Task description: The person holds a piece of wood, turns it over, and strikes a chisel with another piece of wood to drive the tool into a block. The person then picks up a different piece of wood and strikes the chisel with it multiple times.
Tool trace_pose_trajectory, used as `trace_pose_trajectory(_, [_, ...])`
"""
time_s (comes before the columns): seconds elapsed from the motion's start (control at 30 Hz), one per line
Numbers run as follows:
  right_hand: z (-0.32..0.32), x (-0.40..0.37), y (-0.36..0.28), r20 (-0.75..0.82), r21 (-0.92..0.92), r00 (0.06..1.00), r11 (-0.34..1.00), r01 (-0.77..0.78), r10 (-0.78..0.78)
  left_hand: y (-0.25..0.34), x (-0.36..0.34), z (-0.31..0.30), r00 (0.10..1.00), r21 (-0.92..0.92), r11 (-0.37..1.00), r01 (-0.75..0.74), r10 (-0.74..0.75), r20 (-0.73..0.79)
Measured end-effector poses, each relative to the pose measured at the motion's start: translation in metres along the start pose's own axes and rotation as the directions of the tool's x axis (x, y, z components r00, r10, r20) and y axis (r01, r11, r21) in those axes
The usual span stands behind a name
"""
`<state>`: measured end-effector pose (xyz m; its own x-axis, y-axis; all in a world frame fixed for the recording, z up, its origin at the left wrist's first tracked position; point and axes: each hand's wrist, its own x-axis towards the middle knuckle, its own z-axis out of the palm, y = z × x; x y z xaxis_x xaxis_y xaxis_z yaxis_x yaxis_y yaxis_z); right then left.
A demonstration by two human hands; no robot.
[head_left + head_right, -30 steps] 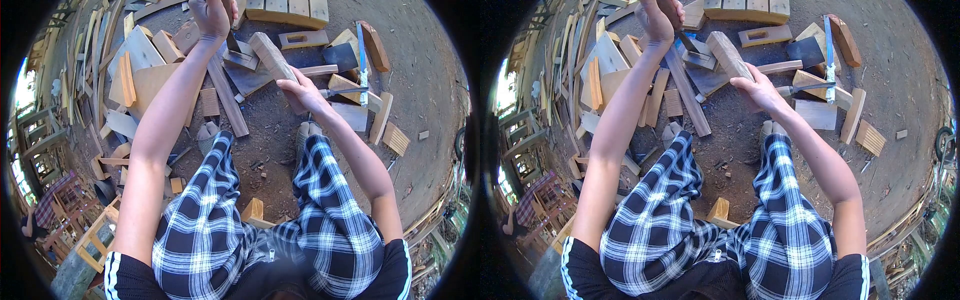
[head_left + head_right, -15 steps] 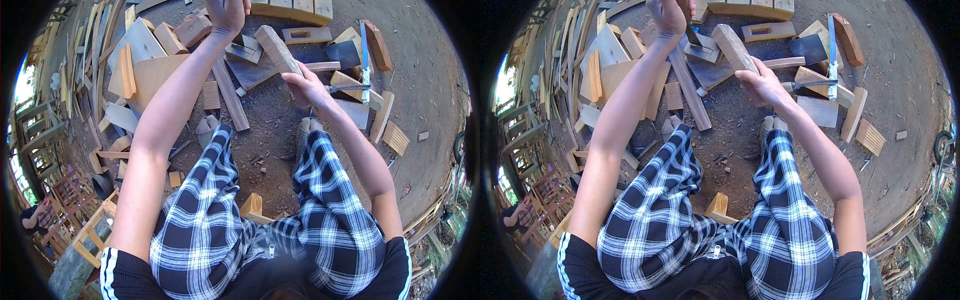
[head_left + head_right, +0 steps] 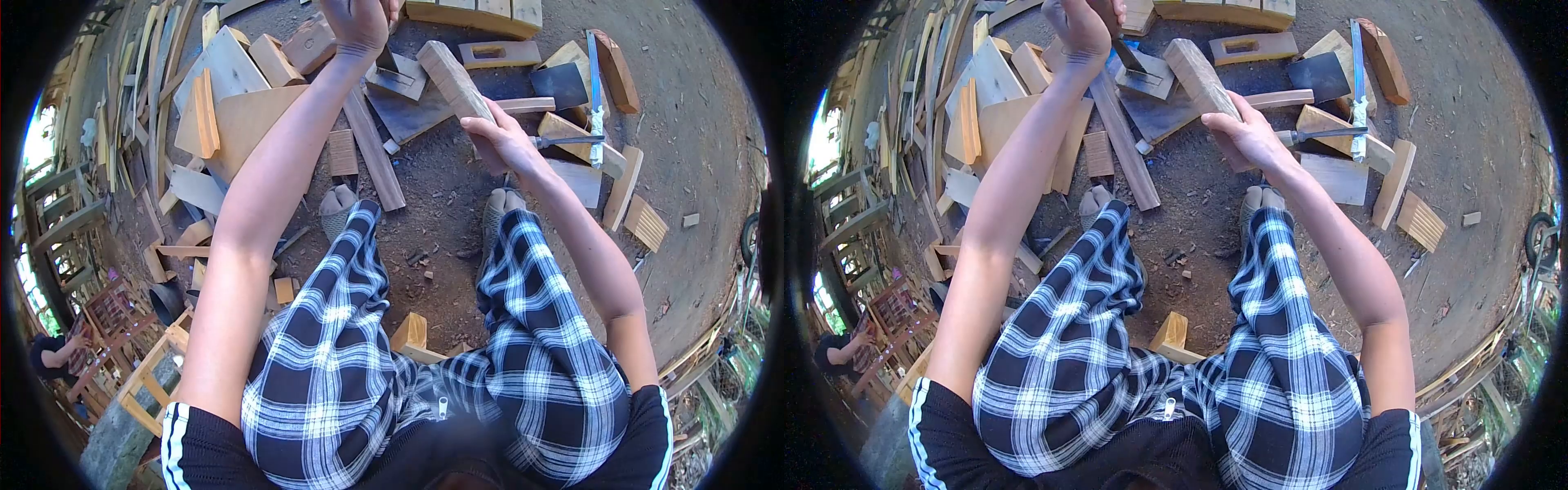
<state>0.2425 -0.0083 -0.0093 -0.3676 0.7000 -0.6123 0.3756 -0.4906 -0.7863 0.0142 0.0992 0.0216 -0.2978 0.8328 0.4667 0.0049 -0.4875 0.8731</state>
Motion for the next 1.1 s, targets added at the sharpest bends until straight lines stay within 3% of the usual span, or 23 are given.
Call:
trace_pose_trajectory(0.2, [0.002, -0.003, -0.002, -0.016, -0.019, 1.000, 1.000, -0.012, 0.011, 0.004, -0.008, 0.008, 0.995, -0.017, 0.998, -0.062, 0.064, 0.077])
trace_pose_trajectory(0.3, [0.000, -0.003, -0.006, -0.032, 0.001, 0.997, 0.998, 0.064, -0.064, 0.004, -0.009, 0.001, 0.993, -0.088, 0.994, -0.061, 0.069, 0.096])
trace_pose_trajectory(0.37, [-0.008, -0.003, -0.017, -0.059, -0.013, 0.981, 0.983, 0.183, -0.183, 0.007, -0.013, 0.001, 0.999, 0.081, 0.996, 0.043, -0.043, -0.004])
trace_pose_trajectory(0.4, [-0.013, -0.002, -0.025, -0.072, -0.014, 0.963, 0.965, 0.261, -0.262, 0.009, -0.013, 0.005, 0.999, 0.079, 0.996, 0.040, -0.040, -0.002])
trace_pose_trajectory(0.47, [-0.027, 0.001, -0.052, -0.113, -0.149, 0.857, 0.862, 0.485, -0.502, 0.012, -0.013, 0.013, 0.991, 0.258, 0.959, -0.118, 0.132, -0.036])
trace_pose_trajectory(0.5, [-0.034, -0.010, -0.077, -0.118, -0.202, 0.854, 0.854, 0.479, -0.506, 0.008, -0.009, 0.011, 0.958, 0.384, 0.884, -0.268, 0.286, 0.010])
trace_pose_trajectory(0.57, [-0.046, -0.031, -0.123, -0.105, -0.295, 0.814, 0.800, 0.523, -0.571, 0.004, -0.013, 0.008, 0.976, 0.408, 0.891, -0.201, 0.217, 0.008])
trace_pose_trajectory(0.63, [-0.032, -0.074, -0.192, -0.161, -0.195, 0.710, 0.727, 0.658, -0.686, 0.000, -0.015, 0.007, 0.989, 0.430, 0.893, -0.134, 0.146, 0.006])
trace_pose_trajectory(0.7, [-0.037, -0.091, -0.219, -0.112, -0.209, 0.626, 0.634, 0.745, -0.772, -0.001, -0.015, 0.005, 0.998, 0.349, 0.936, -0.054, 0.064, -0.018])
trace_pose_trajectory(0.73, [-0.043, -0.095, -0.230, 0.085, -0.289, 0.760, 0.714, 0.637, -0.644, -0.001, -0.014, 0.007, 0.998, 0.351, 0.934, -0.058, 0.066, -0.011])
trace_pose_trajectory(0.8, [-0.049, -0.073, -0.220, 0.252, -0.389, 0.849, 0.755, 0.527, -0.463, 0.002, -0.013, 0.015, 0.989, 0.155, 0.978, -0.136, 0.144, -0.039])
trace_pose_trajectory(0.83, [-0.049, -0.028, -0.193, 0.254, -0.521, 0.705, 0.520, 0.676, -0.662, 0.003, -0.013, 0.018, 0.984, 0.089, 0.982, -0.165, 0.169, -0.049])
trace_pose_trajectory(0.93, [-0.038, -0.086, -0.228, 0.233, -0.632, 0.879, 0.623, 0.462, -0.416, 0.000, -0.020, 0.013, 0.979, 0.065, 0.988, -0.141, 0.149, -0.137])
trace_pose_trajectory(1.03, [-0.035, -0.097, -0.229, 0.205, -0.332, 0.714, 0.639, 0.694, -0.669, -0.009, -0.017, -0.011, 0.997, 0.455, 0.890, -0.038, 0.007, 0.071])
trace_pose_trajectory(1.07, [-0.031, -0.093, -0.223, 0.213, -0.482, 0.731, 0.582, 0.655, -0.648, -0.008, -0.017, -0.008, 0.997, 0.456, 0.889, -0.041, 0.010, 0.071])
trace_pose_trajectory(1.1, [-0.025, -0.089, -0.216, 0.214, -0.619, 0.749, 0.506, 0.601, -0.628, -0.006, -0.018, -0.002, 0.998, 0.293, 0.954, -0.059, 0.049, 0.042])
